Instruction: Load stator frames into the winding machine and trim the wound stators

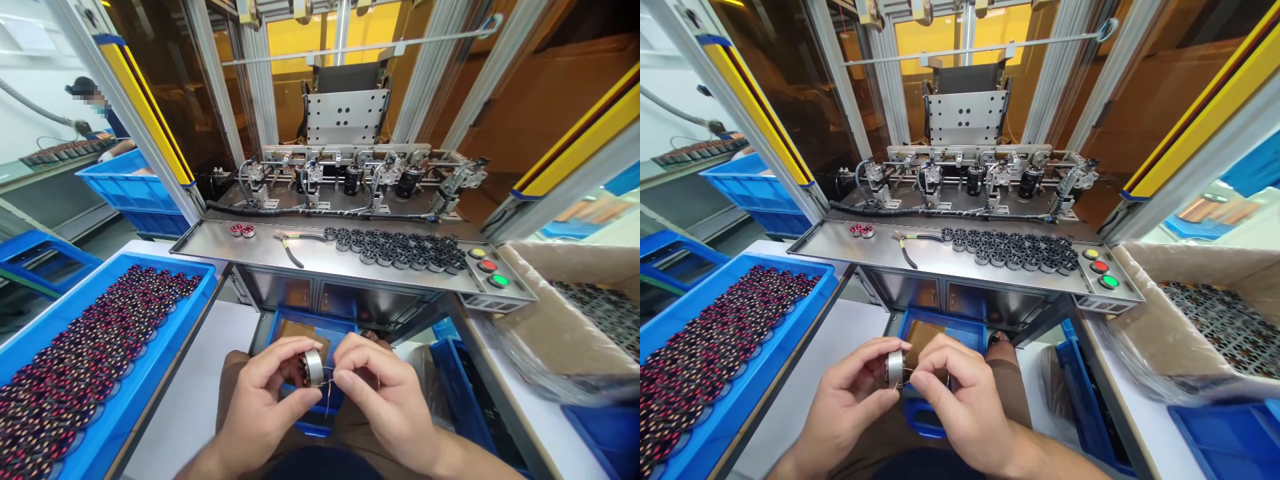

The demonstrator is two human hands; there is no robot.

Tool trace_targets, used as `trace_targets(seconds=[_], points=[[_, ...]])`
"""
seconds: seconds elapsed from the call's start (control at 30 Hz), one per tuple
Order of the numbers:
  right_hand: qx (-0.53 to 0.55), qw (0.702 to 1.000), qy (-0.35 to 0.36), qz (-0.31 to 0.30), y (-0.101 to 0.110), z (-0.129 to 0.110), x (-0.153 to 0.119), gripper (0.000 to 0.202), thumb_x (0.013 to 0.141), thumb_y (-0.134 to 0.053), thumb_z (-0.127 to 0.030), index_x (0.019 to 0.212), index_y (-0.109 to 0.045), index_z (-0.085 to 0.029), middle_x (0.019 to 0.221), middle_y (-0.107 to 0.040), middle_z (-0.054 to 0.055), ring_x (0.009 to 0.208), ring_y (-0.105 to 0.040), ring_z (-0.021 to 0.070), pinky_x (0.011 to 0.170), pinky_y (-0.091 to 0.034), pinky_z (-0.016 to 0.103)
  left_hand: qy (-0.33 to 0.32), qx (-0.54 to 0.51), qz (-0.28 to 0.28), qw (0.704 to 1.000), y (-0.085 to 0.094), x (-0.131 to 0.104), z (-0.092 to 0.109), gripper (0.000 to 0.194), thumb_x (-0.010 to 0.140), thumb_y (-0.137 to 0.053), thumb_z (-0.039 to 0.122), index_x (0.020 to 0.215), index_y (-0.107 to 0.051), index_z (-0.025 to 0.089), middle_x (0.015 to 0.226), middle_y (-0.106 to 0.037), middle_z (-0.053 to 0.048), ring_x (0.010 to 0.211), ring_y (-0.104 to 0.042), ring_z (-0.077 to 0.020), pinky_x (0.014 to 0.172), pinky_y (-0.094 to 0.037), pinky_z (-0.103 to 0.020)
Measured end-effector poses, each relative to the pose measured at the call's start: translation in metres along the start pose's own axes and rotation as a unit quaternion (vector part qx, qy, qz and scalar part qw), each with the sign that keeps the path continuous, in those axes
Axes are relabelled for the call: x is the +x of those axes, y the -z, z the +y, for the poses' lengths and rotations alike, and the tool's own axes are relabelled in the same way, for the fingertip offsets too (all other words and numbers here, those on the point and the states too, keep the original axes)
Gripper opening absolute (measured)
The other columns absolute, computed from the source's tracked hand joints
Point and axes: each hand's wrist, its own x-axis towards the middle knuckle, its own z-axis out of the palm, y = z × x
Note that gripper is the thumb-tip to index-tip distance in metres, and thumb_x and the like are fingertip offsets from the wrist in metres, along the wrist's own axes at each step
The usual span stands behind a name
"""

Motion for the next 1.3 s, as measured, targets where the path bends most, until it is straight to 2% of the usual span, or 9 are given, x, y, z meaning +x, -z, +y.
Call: trace_targets(seconds=[0.13,0.4,0.57,0.77,0.9,1.0,1.1,1.2,1.3], points=[[0.016,0.999,-0.042,-0.017,0.002,-0.002,0.001,0.02,0.093,-0.061,-0.027,0.074,-0.061,-0.018,0.071,-0.057,0.0,0.067,-0.053,0.0123,0.064,-0.042,0.025,-0.011,-0.041,-0.001,0.999,-0.004,0.0,-0.005,0.039,0.08,-0.076,0.019,0.117,-0.067,0.032,0.119,-0.069,-0.004,0.107,-0.067,-0.0182,0.089,-0.056,-0.023],[-0.005,0.99,-0.127,-0.062,0.04,0.002,0.01,0.027,0.093,-0.06,-0.041,0.079,-0.061,-0.018,0.078,-0.057,0.002,0.072,-0.052,0.0147,0.067,-0.042,0.028,-0.188,0.23,-0.019,0.955,0.013,0.002,0.003,0.051,0.078,-0.071,0.007,0.125,-0.059,0.025,0.117,-0.071,-0.007,0.11,-0.067,-0.0191,0.096,-0.055,-0.028],[-0.074,0.974,-0.075,-0.199,0.039,-0.023,0.028,0.022,0.086,-0.069,-0.036,0.08,-0.061,-0.017,0.08,-0.061,0.003,0.074,-0.055,0.0151,0.069,-0.043,0.028,-0.245,0.323,-0.037,0.913,0.014,0.004,0.013,0.055,0.078,-0.072,0.007,0.129,-0.054,0.019,0.116,-0.073,-0.009,0.108,-0.069,-0.0167,0.099,-0.053,-0.024],[-0.16,0.944,0.06,-0.281,0.027,-0.04,0.041,0.014,0.095,-0.052,-0.015,0.083,-0.059,-0.015,0.08,-0.06,0.005,0.075,-0.053,0.0139,0.071,-0.045,0.027,-0.24,0.271,-0.081,0.929,0.019,-0.001,0.014,0.056,0.081,-0.068,0.007,0.132,-0.051,0.021,0.118,-0.072,-0.011,0.109,-0.069,-0.0202,0.095,-0.056,-0.029],[-0.202,0.93,-0.008,-0.307,0.023,-0.045,0.042,0.018,0.089,-0.066,-0.03,0.079,-0.057,-0.018,0.075,-0.059,0.001,0.067,-0.052,0.0138,0.061,-0.044,0.027,-0.189,0.287,-0.066,0.937,0.027,-0.008,0.015,0.063,0.079,-0.073,0.01,0.134,-0.049,0.028,0.118,-0.073,-0.007,0.105,-0.071,-0.0202,0.092,-0.057,-0.028],[-0.188,0.92,-0.045,-0.341,0.017,-0.046,0.046,0.014,0.09,-0.062,-0.021,0.077,-0.056,-0.02,0.072,-0.058,0.0,0.065,-0.053,0.0127,0.06,-0.044,0.025,-0.178,0.291,-0.061,0.938,0.032,-0.011,0.017,0.066,0.078,-0.073,0.01,0.135,-0.047,0.032,0.118,-0.073,-0.005,0.104,-0.071,-0.0199,0.092,-0.057,-0.027],[-0.235,0.907,0.074,-0.342,0.015,-0.044,0.051,0.013,0.095,-0.05,-0.014,0.088,-0.061,-0.018,0.079,-0.063,0.005,0.071,-0.055,0.0162,0.066,-0.046,0.029,-0.176,0.267,-0.077,0.944,0.039,-0.013,0.019,0.068,0.078,-0.073,0.009,0.136,-0.048,0.033,0.121,-0.072,-0.006,0.107,-0.07,-0.0212,0.094,-0.057,-0.03],[-0.31,0.85,0.228,-0.361,0.018,-0.039,0.056,0.023,0.095,-0.042,-0.01,0.097,-0.064,-0.016,0.082,-0.066,0.01,0.076,-0.056,0.0207,0.067,-0.045,0.035,-0.185,0.24,-0.086,0.949,0.047,-0.016,0.021,0.063,0.077,-0.074,0.007,0.131,-0.055,0.034,0.123,-0.071,-0.006,0.108,-0.07,-0.0214,0.094,-0.056,-0.03],[-0.307,0.837,0.237,-0.385,0.022,-0.028,0.069,0.022,0.096,-0.043,-0.011,0.094,-0.064,-0.016,0.081,-0.066,0.009,0.076,-0.057,0.0196,0.068,-0.046,0.034,-0.184,0.202,-0.065,0.96,0.054,-0.022,0.02,0.056,0.073,-0.077,0.007,0.121,-0.064,0.033,0.118,-0.073,-0.005,0.102,-0.072,-0.0202,0.09,-0.058,-0.027]])
